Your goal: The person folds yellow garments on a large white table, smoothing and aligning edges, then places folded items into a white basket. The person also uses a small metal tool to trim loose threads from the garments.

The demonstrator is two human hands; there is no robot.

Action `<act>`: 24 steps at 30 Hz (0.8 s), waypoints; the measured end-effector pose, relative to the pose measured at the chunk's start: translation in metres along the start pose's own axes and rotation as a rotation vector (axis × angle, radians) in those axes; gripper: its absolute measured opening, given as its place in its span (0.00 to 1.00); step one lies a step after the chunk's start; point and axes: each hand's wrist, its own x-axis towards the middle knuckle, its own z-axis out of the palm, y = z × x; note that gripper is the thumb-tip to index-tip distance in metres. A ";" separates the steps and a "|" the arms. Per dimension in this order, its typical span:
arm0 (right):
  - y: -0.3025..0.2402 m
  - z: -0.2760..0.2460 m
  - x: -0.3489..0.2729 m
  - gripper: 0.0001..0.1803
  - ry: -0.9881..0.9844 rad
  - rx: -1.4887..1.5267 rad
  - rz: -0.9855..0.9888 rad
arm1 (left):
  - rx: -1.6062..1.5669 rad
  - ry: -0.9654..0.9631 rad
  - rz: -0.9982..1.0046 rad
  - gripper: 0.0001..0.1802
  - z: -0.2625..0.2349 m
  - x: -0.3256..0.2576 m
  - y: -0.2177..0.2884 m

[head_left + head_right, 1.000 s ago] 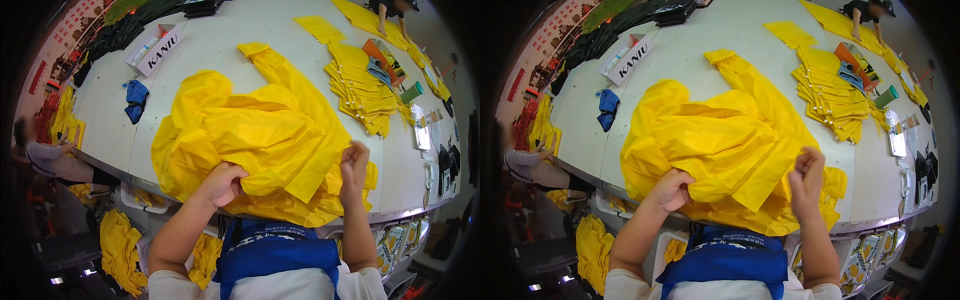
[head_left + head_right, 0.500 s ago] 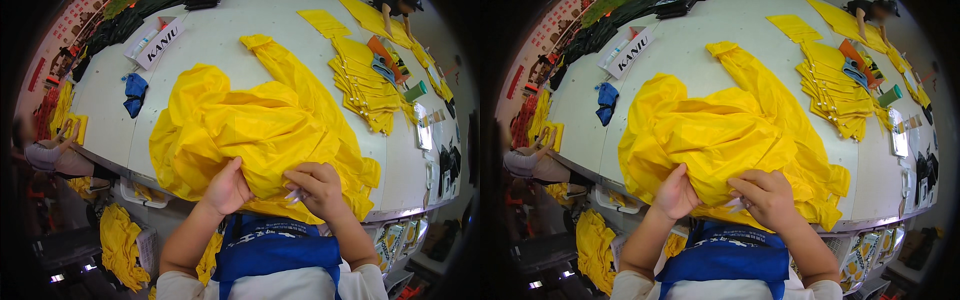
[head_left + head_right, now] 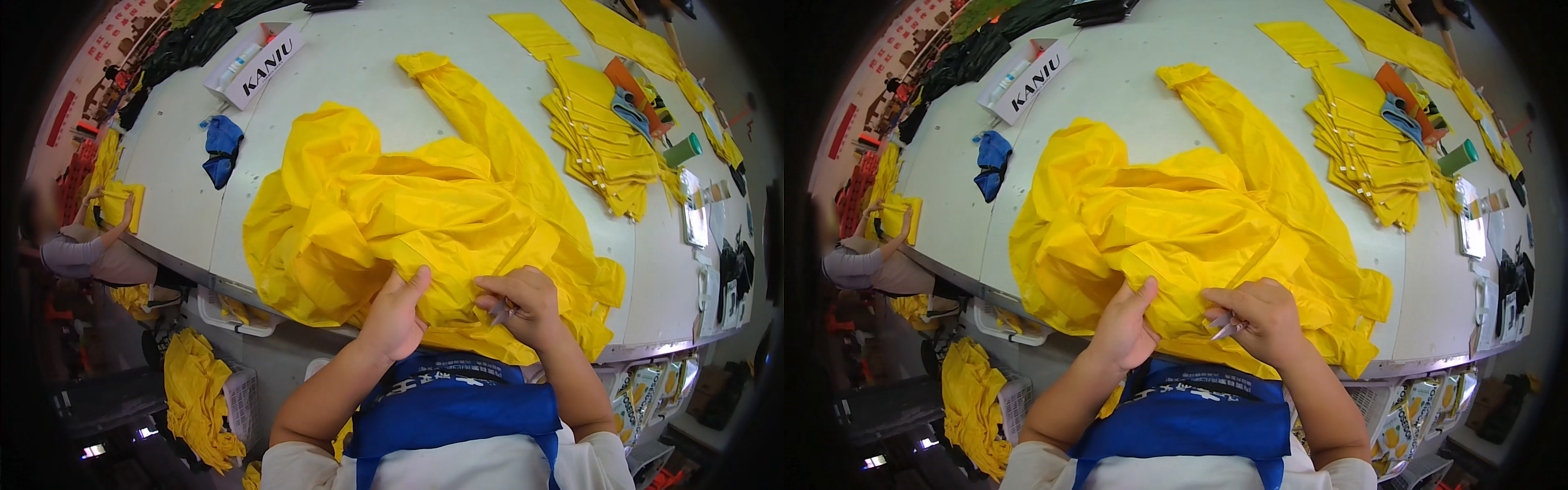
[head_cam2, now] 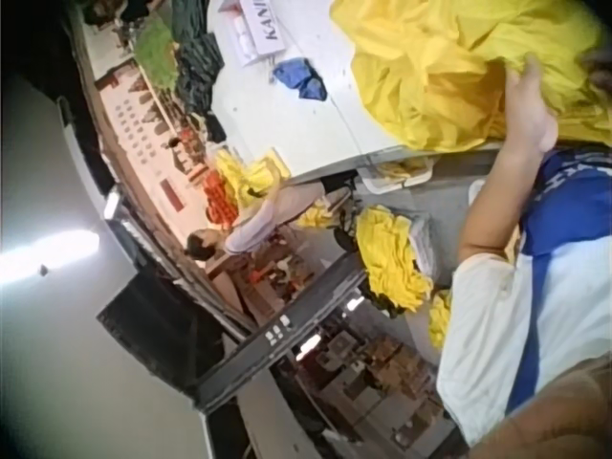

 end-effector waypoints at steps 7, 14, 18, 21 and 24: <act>-0.003 0.006 0.002 0.18 0.040 0.190 0.000 | -0.066 -0.036 -0.055 0.24 -0.004 0.003 0.000; -0.007 0.007 0.002 0.06 0.018 0.266 0.099 | -0.059 -0.072 -0.056 0.24 -0.008 0.001 0.001; -0.011 0.005 -0.002 0.04 -0.017 0.520 0.338 | -0.077 -0.081 -0.047 0.24 -0.008 0.001 0.001; -0.011 -0.008 -0.005 0.06 -0.088 0.567 0.363 | -0.078 -0.087 -0.035 0.24 -0.009 0.000 0.001; -0.022 -0.029 -0.003 0.22 -0.016 0.886 0.462 | -0.089 -0.084 -0.039 0.24 -0.010 0.000 0.001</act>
